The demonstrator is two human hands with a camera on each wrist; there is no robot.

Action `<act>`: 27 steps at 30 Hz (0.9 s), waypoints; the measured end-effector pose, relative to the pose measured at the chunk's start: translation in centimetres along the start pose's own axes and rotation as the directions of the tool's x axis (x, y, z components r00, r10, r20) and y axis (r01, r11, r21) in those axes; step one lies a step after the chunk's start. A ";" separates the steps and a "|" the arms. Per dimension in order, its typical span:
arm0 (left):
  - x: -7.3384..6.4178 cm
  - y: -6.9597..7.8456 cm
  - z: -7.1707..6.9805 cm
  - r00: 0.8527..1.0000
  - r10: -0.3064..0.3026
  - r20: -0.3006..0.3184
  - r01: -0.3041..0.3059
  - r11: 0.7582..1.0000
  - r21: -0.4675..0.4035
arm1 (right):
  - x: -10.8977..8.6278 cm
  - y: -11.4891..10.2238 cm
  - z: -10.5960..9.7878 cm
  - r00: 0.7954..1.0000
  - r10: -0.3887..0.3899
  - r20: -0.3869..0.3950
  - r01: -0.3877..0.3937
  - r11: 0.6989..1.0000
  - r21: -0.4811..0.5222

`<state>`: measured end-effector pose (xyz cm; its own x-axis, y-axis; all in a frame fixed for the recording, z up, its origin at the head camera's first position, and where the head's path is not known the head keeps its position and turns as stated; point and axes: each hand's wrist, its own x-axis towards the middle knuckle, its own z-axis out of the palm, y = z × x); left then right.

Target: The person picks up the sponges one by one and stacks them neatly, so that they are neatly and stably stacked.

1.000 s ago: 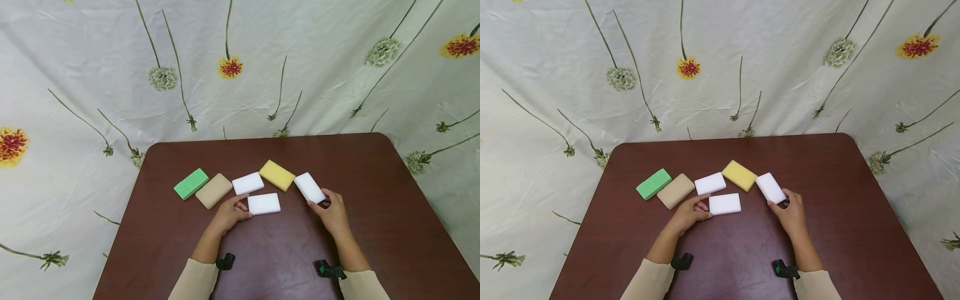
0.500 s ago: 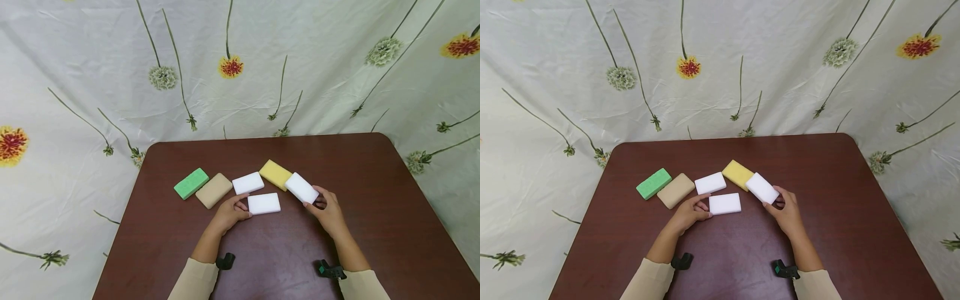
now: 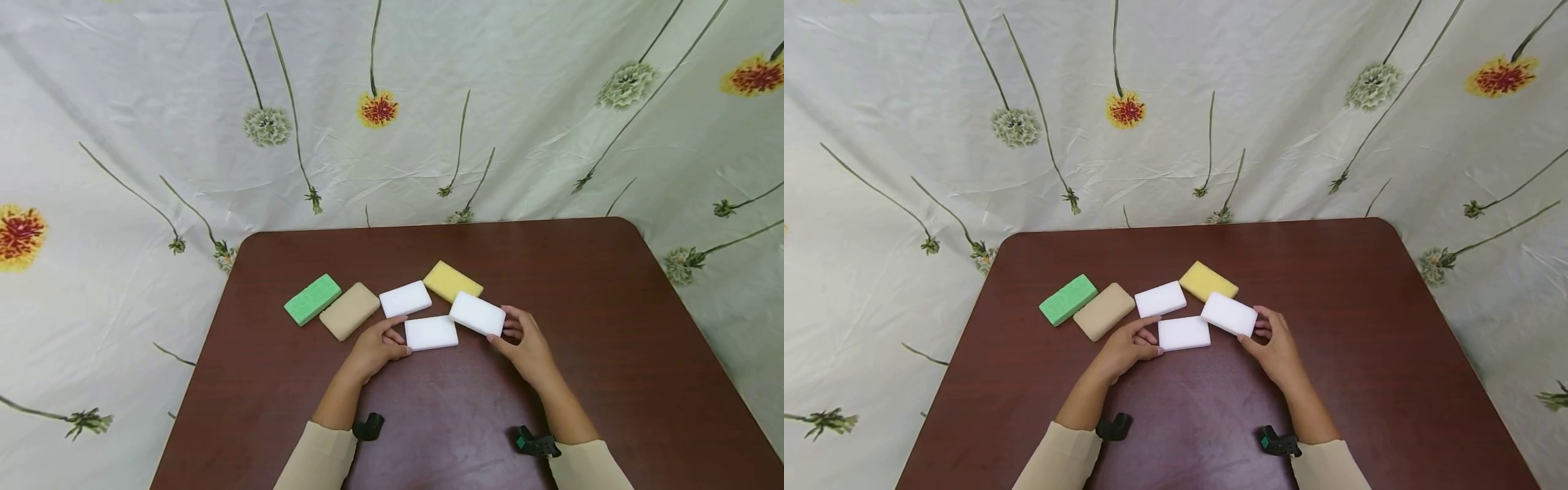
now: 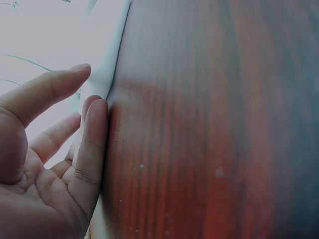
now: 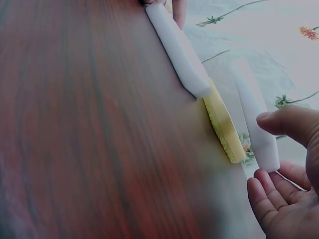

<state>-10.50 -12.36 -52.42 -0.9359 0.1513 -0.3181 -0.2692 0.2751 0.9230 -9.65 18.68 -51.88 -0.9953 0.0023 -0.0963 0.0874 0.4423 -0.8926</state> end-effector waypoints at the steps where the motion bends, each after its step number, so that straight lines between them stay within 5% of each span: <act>1: 0.0 0.0 0.0 1.000 0.000 0.000 0.000 1.000 0.003 | 0.0 0.0 0.1 1.000 -0.011 0.004 0.011 1.000 0.004; 12: 0.0 0.0 0.0 1.000 0.000 -0.004 0.000 1.000 0.007 | -0.1 -0.3 1.1 0.993 -0.087 0.085 0.088 0.996 -0.010; 19: -0.9 1.6 0.0 1.000 -0.008 -0.010 0.009 1.000 0.027 | 0.0 -0.6 2.1 0.976 -0.182 0.117 0.188 0.981 -0.045; 27: 0.0 0.0 0.1 1.000 0.008 -0.019 -0.007 0.999 0.044 | 0.3 -0.4 3.1 0.960 -0.240 0.144 0.253 0.964 -0.083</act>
<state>-10.47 -12.28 -52.40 -0.9421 0.1360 -0.3064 -0.2520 0.3157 0.9148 -9.85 15.70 -52.87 -0.9708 -0.2326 0.0583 -0.1711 0.5017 -0.8480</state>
